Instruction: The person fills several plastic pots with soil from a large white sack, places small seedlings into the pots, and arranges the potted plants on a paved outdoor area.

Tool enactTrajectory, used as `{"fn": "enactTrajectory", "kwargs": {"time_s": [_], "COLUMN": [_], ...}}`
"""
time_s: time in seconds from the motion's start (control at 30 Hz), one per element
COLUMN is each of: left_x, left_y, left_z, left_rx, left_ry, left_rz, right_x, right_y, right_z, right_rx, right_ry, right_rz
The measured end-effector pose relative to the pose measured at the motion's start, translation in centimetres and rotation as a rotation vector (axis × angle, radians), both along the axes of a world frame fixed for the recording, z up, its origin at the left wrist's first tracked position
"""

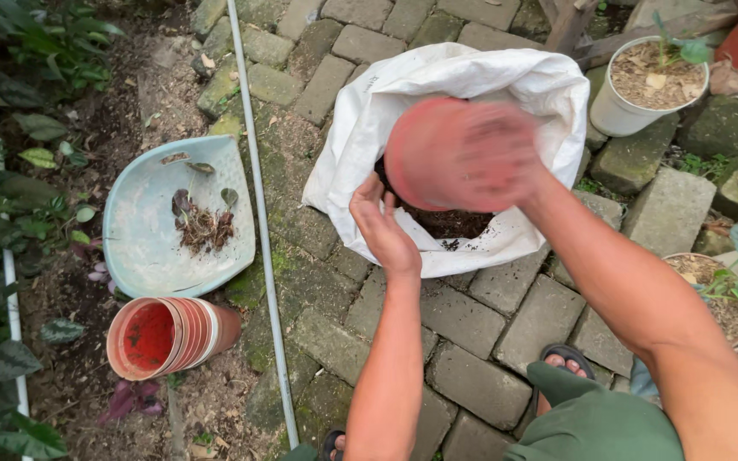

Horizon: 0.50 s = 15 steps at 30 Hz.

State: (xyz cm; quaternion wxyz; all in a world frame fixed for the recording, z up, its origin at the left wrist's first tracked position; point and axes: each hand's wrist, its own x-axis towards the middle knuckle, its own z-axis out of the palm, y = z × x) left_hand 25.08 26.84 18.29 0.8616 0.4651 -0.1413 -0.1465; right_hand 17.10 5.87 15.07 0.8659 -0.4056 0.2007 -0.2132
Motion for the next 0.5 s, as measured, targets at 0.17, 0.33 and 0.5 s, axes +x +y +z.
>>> {"fn": "enactTrajectory", "kwargs": {"time_s": [0.17, 0.33, 0.5], "left_x": [1.5, 0.1, 0.2], "left_y": [0.4, 0.3, 5.9], "left_z": [-1.2, -0.1, 4.1], "left_rx": [-0.189, -0.056, -0.16], "left_ry": [0.722, 0.491, 0.295], "left_rz": [-0.351, -0.437, -0.11], "right_x": [-1.0, -2.0, -1.5], "right_y": [-1.1, -0.7, 1.5], "right_z": [-3.0, -4.3, -0.7], "right_rx": [0.081, 0.244, -0.977], "right_ry": [0.011, 0.096, 0.26], "right_rz": [0.145, 0.133, -0.059]}}
